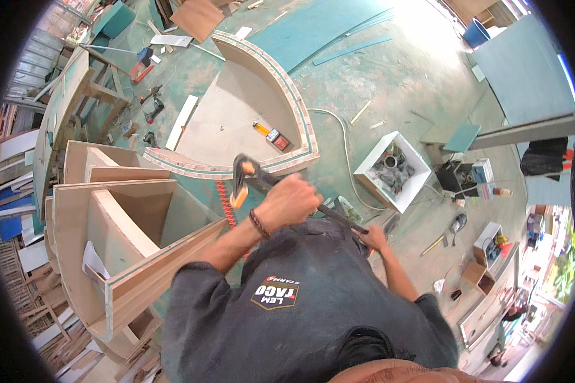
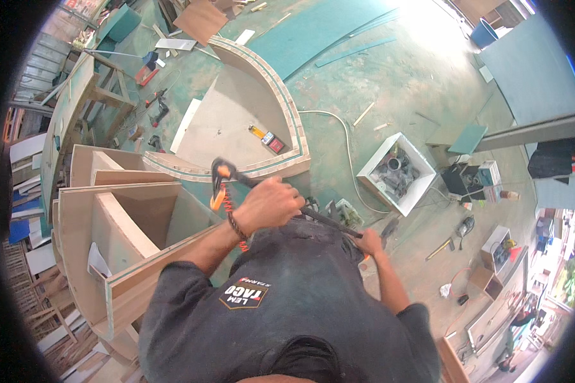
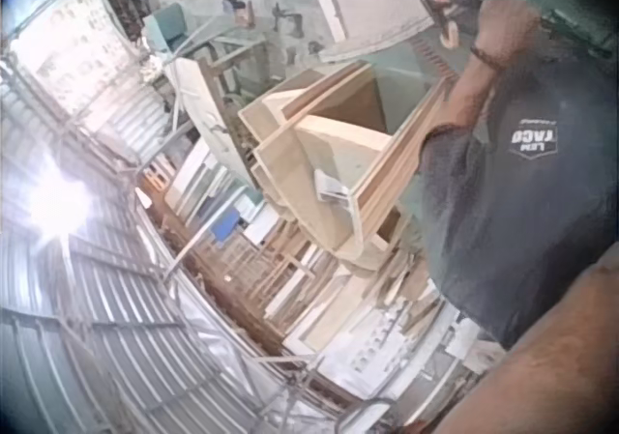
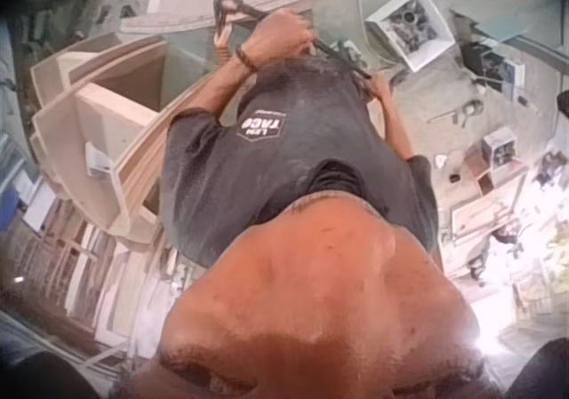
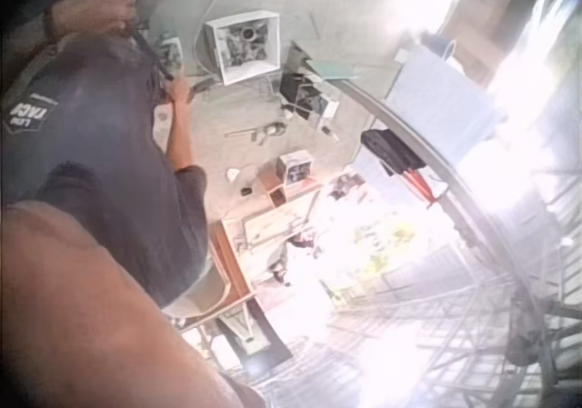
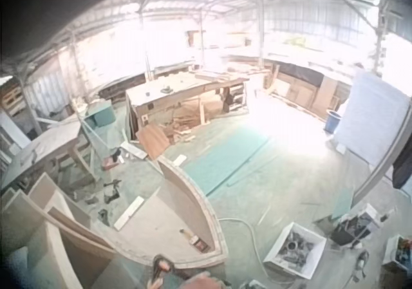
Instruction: The person uses a utility knife to trim edges of a wooden panel and then uses a bar clamp and a nail gun to assemble furniture components.
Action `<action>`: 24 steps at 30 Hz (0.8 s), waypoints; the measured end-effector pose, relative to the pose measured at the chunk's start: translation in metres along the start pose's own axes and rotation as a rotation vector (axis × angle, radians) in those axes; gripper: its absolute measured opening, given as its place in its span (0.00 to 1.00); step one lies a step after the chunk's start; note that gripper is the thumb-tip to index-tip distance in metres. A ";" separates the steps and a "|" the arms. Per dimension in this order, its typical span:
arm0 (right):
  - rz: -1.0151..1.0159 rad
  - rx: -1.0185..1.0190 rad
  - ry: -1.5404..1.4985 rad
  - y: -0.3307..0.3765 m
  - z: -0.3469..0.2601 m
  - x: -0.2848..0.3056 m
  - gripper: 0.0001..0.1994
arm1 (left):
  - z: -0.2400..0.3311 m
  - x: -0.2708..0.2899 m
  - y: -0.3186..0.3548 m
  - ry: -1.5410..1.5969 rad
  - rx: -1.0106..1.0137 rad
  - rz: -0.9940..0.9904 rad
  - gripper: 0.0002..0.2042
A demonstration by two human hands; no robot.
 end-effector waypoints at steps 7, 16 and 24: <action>0.264 -0.172 -0.090 -0.026 0.040 0.040 0.23 | -0.083 -0.025 -0.109 0.059 0.019 0.262 0.11; 0.275 -0.258 -0.053 -0.207 0.048 0.202 0.33 | -0.204 -0.048 -0.293 0.195 0.234 0.481 0.12; 0.338 -0.319 0.242 -0.368 0.033 0.344 0.32 | -0.368 0.109 -0.263 0.554 0.647 1.165 0.08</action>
Point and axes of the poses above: each hand's wrist, its own y-axis away from the middle knuckle, its own x-axis out of the back of the hand, z = x × y, the point moved 9 cm from there along -y, towards the middle knuckle, and after that the axes turned 12 degrees about z, right-handed, at the moved point
